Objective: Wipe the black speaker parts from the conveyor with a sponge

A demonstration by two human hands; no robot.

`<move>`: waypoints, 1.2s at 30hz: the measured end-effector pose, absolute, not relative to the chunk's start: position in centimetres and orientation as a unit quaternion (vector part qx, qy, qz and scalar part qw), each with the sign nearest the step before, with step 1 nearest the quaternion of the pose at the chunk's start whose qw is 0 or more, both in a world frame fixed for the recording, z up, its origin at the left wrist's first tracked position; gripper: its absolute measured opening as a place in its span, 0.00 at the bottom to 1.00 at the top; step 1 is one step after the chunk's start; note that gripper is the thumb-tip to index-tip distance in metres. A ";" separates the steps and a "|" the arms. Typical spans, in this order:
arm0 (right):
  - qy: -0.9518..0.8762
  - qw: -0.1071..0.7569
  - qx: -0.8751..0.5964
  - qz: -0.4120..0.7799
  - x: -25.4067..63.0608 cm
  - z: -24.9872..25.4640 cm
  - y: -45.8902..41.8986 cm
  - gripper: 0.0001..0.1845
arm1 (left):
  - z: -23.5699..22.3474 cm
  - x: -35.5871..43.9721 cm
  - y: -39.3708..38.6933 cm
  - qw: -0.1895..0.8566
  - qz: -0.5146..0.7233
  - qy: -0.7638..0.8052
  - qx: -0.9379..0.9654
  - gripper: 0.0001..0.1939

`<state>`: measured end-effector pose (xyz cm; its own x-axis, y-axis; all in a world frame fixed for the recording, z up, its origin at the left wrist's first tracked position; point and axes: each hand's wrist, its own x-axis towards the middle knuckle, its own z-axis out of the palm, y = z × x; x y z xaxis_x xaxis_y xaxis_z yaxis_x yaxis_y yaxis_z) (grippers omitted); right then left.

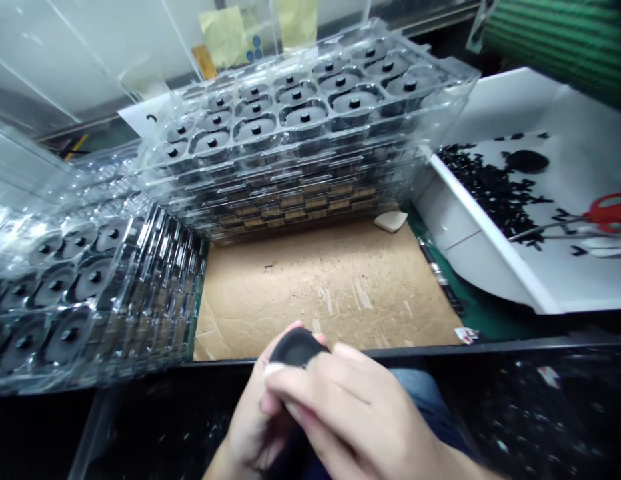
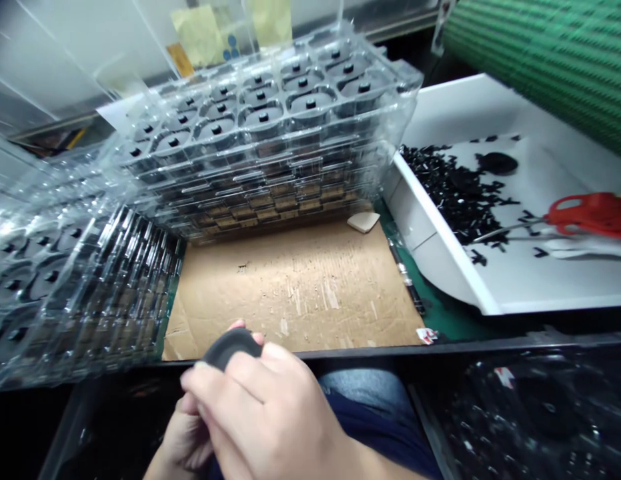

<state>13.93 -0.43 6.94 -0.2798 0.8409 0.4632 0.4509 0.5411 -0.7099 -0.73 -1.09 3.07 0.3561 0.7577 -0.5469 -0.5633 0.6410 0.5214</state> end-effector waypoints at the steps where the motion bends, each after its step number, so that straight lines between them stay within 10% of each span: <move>1: -0.774 0.397 -0.424 0.255 14.5 7.1 -0.8 0.14 | 3.1 -0.9 -1.1 0.815 0.408 0.392 0.123 0.31; 8: -0.809 0.364 -0.436 0.151 16.3 6.9 0.0 0.17 | 2.9 -1.1 -1.4 0.823 0.398 0.395 0.092 0.36; 20: -0.577 0.340 -0.591 0.448 18.7 -0.8 -2.7 0.12 | 2.4 -1.8 -1.2 0.890 0.376 0.249 0.068 0.30; 29: -0.741 0.447 -0.455 0.210 17.7 5.8 -1.6 0.17 | 3.1 -0.6 -1.7 0.857 0.399 0.316 0.085 0.28; 36: -0.793 0.370 -0.442 0.200 16.2 6.8 -1.0 0.18 | 3.1 -1.0 -2.3 0.784 0.440 0.426 0.098 0.30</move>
